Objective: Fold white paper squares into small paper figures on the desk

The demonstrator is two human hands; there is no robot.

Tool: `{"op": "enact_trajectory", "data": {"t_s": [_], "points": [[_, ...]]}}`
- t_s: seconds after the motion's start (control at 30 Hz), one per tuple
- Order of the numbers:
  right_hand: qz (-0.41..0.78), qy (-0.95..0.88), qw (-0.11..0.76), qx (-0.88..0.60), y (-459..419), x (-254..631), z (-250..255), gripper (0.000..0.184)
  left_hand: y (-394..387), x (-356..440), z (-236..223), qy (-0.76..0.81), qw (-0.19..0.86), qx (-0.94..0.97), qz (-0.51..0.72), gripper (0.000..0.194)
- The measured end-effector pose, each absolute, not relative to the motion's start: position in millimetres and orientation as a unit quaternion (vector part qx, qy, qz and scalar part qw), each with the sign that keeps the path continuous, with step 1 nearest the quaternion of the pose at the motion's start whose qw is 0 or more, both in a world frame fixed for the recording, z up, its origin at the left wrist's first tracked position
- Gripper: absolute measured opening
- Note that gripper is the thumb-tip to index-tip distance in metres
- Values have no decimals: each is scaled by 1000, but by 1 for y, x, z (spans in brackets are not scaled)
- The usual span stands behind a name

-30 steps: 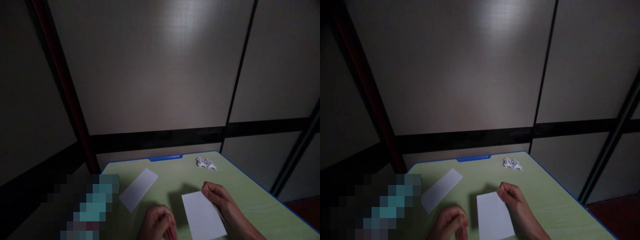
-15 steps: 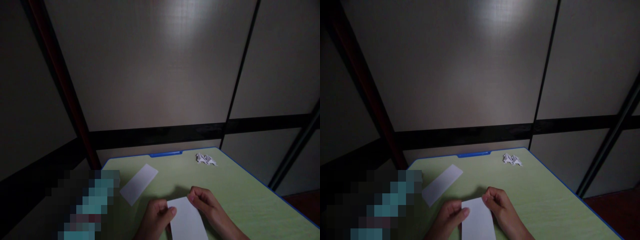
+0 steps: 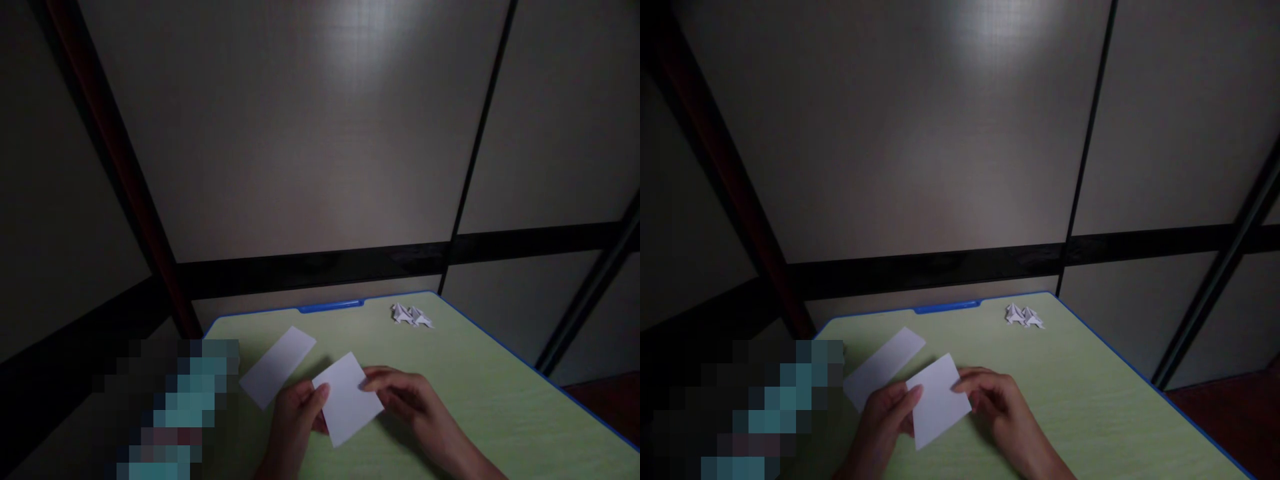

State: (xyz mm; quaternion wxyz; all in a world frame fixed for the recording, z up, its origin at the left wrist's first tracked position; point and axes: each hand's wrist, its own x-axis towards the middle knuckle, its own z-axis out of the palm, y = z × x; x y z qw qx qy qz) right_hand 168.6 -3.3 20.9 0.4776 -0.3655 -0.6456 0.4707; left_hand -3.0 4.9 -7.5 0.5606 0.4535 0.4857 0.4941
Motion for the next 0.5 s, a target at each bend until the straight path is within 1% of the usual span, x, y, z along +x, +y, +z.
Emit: {"op": "enact_trajectory", "data": {"t_s": [0.23,0.5], "points": [[537,-628,468,-313,-5,167,25,5,2,-3,-3,472,575,450,494,33],[581,-606,443,-313,-2,170,25,9,-1,1,1,474,571,462,486,35]]}}
